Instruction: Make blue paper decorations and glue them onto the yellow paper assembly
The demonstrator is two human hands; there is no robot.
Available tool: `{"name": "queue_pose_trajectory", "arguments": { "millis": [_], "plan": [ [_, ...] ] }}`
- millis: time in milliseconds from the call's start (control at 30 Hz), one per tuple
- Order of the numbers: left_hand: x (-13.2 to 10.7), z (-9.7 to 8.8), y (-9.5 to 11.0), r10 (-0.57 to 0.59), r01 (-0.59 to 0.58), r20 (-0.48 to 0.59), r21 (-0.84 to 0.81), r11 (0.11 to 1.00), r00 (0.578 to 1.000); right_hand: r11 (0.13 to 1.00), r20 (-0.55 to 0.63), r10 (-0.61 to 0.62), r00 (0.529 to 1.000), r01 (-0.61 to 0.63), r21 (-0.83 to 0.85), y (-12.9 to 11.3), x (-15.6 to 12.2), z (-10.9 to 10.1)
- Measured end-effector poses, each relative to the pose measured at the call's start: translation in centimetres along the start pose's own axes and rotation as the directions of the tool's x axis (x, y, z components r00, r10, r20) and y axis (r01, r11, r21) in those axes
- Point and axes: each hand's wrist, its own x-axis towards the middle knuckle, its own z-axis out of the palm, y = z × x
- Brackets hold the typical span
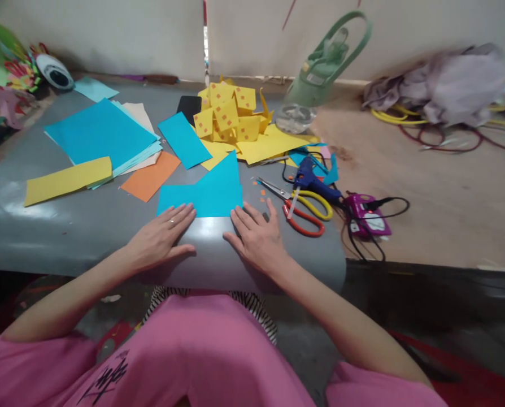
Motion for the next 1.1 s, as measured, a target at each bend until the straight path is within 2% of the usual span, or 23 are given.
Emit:
{"name": "queue_pose_trajectory", "arguments": {
  "millis": [67, 200, 300, 367, 533, 700, 800, 867, 967, 1033, 1100],
  "plan": [
    [-2.2, 0.1, -0.8, -0.020, 0.025, -0.099, 0.047, 0.999, 0.995, 0.999, -0.011, -0.014, 1.000, 0.014, 0.030, -0.4, -0.3, -0.2],
    [-6.3, 0.4, -0.9, 0.076, -0.043, -0.305, 0.114, 0.993, 0.949, 0.979, -0.105, -0.137, 0.985, 0.151, 0.140, -1.7, -1.4, -0.2],
    [-8.3, 0.3, -0.8, 0.109, -0.048, -0.432, 0.149, 0.988, 0.895, 0.955, -0.223, -0.188, 0.957, 0.231, 0.184, -2.3, -1.9, 0.1],
    [-8.9, 0.1, -0.9, 0.132, -0.056, -0.467, 0.173, 0.983, 0.874, 0.955, -0.241, -0.185, 0.953, 0.232, 0.186, -2.4, -1.9, 0.2],
    [-7.5, -0.6, -1.3, 0.212, -0.117, -0.468, 0.225, 0.967, 0.858, 0.961, -0.219, -0.193, 0.956, 0.230, 0.157, -2.5, -0.9, -0.1],
    [-5.0, -1.3, -0.9, 0.206, -0.112, -0.422, 0.237, 0.965, 0.883, 0.955, -0.234, -0.229, 0.945, 0.265, 0.136, -2.7, -0.5, -0.2],
    [-4.0, -2.3, -0.8, 0.275, -0.151, -0.410, 0.309, 0.939, 0.870, 0.952, -0.248, -0.264, 0.932, 0.293, 0.090, -2.0, 0.4, -1.1],
    [-2.9, -3.8, -0.9, 0.298, -0.167, -0.433, 0.316, 0.934, 0.851, 0.958, -0.269, -0.237, 0.934, 0.270, 0.095, -1.2, 2.0, -2.3],
    [-0.6, -8.0, -1.1, 0.208, -0.119, -0.478, 0.210, 0.970, 0.854, 0.950, -0.278, -0.181, 0.944, 0.240, 0.199, 0.3, 6.0, -5.4],
    [1.1, -11.9, -1.3, 0.051, -0.023, -0.414, 0.072, 0.997, 0.909, 0.929, -0.258, -0.085, 0.963, 0.170, 0.330, 1.3, 9.1, -8.1],
    [2.5, -15.6, -1.9, -0.086, 0.064, -0.310, -0.082, 0.995, 0.947, 0.883, -0.169, 0.017, 0.985, 0.065, 0.464, 2.3, 11.8, -10.8]
  ]
}}
